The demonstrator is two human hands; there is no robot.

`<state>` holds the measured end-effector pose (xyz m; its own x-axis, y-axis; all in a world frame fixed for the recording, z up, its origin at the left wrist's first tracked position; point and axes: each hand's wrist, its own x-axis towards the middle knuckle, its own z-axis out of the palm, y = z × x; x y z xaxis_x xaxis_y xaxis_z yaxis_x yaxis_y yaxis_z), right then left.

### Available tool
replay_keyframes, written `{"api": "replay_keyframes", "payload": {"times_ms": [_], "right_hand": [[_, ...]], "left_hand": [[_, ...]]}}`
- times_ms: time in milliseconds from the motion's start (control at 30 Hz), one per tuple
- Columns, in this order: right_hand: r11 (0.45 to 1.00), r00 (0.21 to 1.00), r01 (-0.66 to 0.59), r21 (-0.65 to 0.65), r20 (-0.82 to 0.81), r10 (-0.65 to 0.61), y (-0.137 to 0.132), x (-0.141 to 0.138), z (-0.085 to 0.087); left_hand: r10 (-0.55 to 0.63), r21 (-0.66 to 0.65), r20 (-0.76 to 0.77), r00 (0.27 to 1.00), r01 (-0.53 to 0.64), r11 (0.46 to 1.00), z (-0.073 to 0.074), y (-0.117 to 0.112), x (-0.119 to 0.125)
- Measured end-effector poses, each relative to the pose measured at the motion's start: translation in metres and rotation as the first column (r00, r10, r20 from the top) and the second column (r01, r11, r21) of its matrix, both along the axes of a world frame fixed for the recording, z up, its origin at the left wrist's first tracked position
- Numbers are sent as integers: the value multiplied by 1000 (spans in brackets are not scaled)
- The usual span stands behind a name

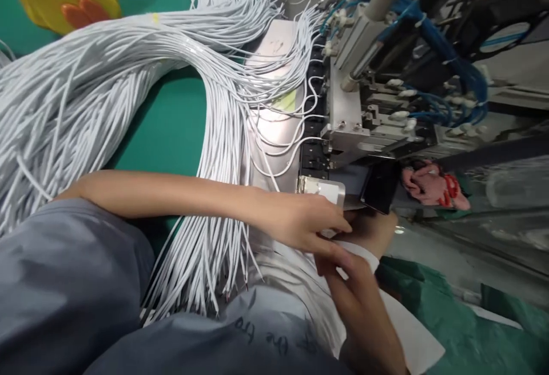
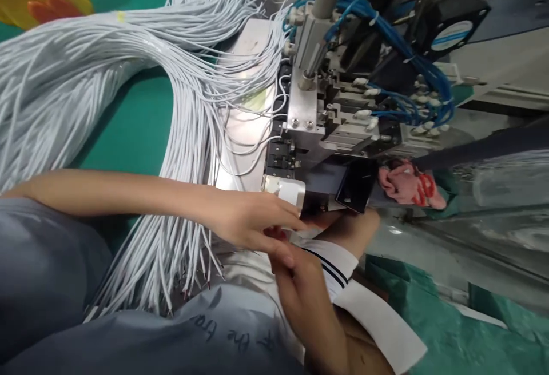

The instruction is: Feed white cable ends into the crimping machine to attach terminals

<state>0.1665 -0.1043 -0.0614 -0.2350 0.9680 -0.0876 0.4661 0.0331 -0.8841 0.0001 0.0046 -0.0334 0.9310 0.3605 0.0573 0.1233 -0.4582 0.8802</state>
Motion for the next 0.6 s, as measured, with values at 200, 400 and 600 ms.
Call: {"api": "replay_keyframes", "payload": {"times_ms": [200, 400, 600], "right_hand": [[906, 789, 421, -41, -477, -388, 5, 26, 9], [914, 678, 405, -32, -660, -324, 15, 7, -5], [849, 789, 497, 178, -501, -357, 17, -2, -7]], "left_hand": [[25, -157, -30, 999, -29, 987, -1, 4, 2], [36, -98, -37, 999, -40, 994, 4, -2, 5], [176, -335, -35, 984, -178, 925, 8, -9, 8]]}}
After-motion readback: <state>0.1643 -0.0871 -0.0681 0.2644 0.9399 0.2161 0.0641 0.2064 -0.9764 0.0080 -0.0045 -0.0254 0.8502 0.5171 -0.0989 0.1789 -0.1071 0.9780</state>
